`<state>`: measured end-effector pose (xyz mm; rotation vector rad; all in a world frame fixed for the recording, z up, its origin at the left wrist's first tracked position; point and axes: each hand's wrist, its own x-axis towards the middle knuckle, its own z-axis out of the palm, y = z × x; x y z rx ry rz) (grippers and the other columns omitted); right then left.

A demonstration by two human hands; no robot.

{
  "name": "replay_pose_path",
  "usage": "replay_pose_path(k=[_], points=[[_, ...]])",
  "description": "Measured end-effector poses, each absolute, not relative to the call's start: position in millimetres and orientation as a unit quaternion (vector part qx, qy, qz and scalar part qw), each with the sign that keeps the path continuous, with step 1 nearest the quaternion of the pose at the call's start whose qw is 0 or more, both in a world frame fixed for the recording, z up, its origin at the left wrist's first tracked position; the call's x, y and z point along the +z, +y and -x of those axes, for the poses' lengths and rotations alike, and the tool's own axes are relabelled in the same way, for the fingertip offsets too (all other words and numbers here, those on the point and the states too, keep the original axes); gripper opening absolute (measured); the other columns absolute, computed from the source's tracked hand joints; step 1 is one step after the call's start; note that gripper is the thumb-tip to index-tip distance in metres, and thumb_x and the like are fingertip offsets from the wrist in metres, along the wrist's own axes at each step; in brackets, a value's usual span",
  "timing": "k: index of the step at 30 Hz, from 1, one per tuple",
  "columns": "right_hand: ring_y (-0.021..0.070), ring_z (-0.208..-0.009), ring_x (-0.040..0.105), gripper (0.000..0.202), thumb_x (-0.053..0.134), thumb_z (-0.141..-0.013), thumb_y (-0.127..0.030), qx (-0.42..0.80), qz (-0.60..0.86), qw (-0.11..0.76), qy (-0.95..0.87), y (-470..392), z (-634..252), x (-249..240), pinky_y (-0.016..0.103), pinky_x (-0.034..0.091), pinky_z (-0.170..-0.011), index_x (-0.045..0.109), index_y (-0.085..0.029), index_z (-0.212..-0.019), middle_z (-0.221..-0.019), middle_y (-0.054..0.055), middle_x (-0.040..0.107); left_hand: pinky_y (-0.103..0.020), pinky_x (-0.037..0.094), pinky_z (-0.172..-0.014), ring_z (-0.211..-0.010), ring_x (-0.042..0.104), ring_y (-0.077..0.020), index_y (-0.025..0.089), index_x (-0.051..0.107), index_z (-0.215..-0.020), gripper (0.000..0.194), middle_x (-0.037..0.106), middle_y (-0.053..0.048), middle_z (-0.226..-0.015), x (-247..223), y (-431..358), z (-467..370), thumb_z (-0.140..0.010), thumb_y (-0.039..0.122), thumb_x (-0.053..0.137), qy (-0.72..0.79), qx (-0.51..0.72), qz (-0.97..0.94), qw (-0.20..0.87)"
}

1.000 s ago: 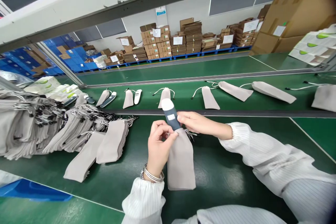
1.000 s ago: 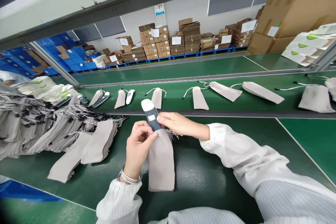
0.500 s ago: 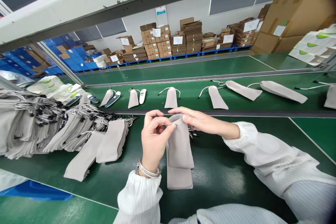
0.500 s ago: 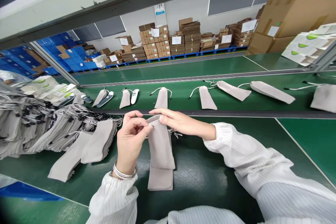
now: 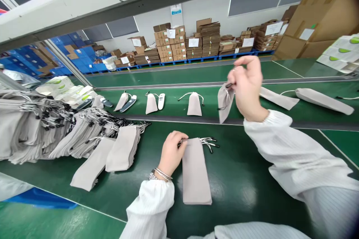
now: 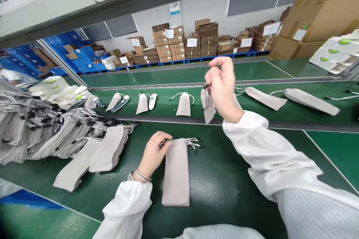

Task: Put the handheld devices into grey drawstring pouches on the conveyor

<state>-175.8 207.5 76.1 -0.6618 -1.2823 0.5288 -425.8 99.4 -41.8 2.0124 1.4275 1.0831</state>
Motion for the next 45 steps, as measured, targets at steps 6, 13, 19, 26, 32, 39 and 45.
replay_pose_path(k=[6, 13, 19, 26, 32, 39, 45], points=[[0.0179, -0.08, 0.063, 0.053, 0.058, -0.089, -0.026, 0.149, 0.46, 0.365, -0.795, 289, 261, 24, 0.032, 0.045, -0.07, 0.04, -0.023, -0.14, -0.122, 0.007, 0.064, -0.037, 0.046, -0.084, -0.092, 0.059, -0.0203, 0.021, 0.065, -0.088, 0.015, 0.065, -0.002, -0.093, -63, 101, 432, -0.084, 0.007, 0.063, 0.539, 0.303, -0.77, 0.158], [0.0371, -0.118, 0.059, 0.063, 0.061, -0.09, -0.049, 0.259, 0.574, 0.19, -0.753, 348, 384, -26, 0.045, 0.046, -0.094, 0.044, -0.008, -0.135, -0.134, 0.025, 0.057, -0.044, 0.041, -0.093, -0.092, 0.056, -0.0219, 0.022, 0.06, -0.084, 0.017, 0.065, -0.002, -0.09, -62, 93, 433, -0.083, 0.006, 0.065, 0.525, 0.255, -0.81, 0.058], [0.0344, -0.112, 0.063, 0.063, 0.07, -0.083, -0.029, 0.331, 0.601, 0.203, -0.699, 368, 384, -33, 0.041, 0.048, -0.09, 0.042, -0.003, -0.133, -0.122, 0.026, 0.062, -0.047, 0.039, -0.102, -0.091, 0.056, -0.0209, 0.022, 0.06, -0.083, 0.017, 0.065, -0.002, -0.088, -63, 91, 429, -0.09, 0.007, 0.058, 0.533, 0.242, -0.81, -0.022], [0.0186, -0.098, 0.065, 0.046, 0.029, -0.105, -0.046, 0.395, 0.533, 0.327, -0.673, 317, 309, -20, 0.027, 0.051, -0.073, 0.048, -0.014, -0.132, -0.118, 0.013, 0.065, -0.05, 0.035, -0.105, -0.092, 0.056, -0.0235, 0.021, 0.061, -0.08, 0.018, 0.066, -0.003, -0.085, -55, 87, 426, -0.093, 0.011, 0.055, 0.543, 0.242, -0.801, -0.073], [0.021, -0.086, 0.068, 0.07, 0.056, -0.096, -0.047, 0.494, 0.347, 0.463, -0.649, 217, 236, -11, 0.031, 0.054, -0.073, 0.028, -0.018, -0.152, -0.096, 0.006, 0.068, -0.047, 0.036, -0.103, -0.088, 0.058, -0.022, 0.022, 0.056, -0.072, 0.02, 0.066, -0.001, -0.079, -48, 89, 428, -0.083, 0.005, 0.058, 0.534, 0.294, -0.791, -0.054], [0.0252, -0.093, 0.069, 0.099, 0.072, -0.085, -0.05, 0.516, 0.334, 0.464, -0.638, 172, 212, -11, 0.038, 0.056, -0.078, 0.012, -0.025, -0.159, -0.101, 0.006, 0.068, -0.048, 0.034, -0.104, -0.094, 0.06, -0.0237, 0.023, 0.06, -0.084, 0.013, 0.069, -0.001, -0.087, -54, 92, 429, -0.082, 0.011, 0.067, 0.576, 0.289, -0.765, 0.003], [0.0253, -0.097, 0.066, 0.105, 0.075, -0.083, -0.047, 0.52, 0.341, 0.474, -0.623, 174, 215, -18, 0.042, 0.054, -0.088, 0.006, -0.023, -0.16, -0.103, 0.006, 0.064, -0.047, 0.033, -0.103, -0.094, 0.059, -0.0228, 0.022, 0.059, -0.077, 0.015, 0.068, 0.0, -0.084, -55, 91, 426, -0.087, 0.01, 0.061, 0.567, 0.286, -0.773, -0.001]])
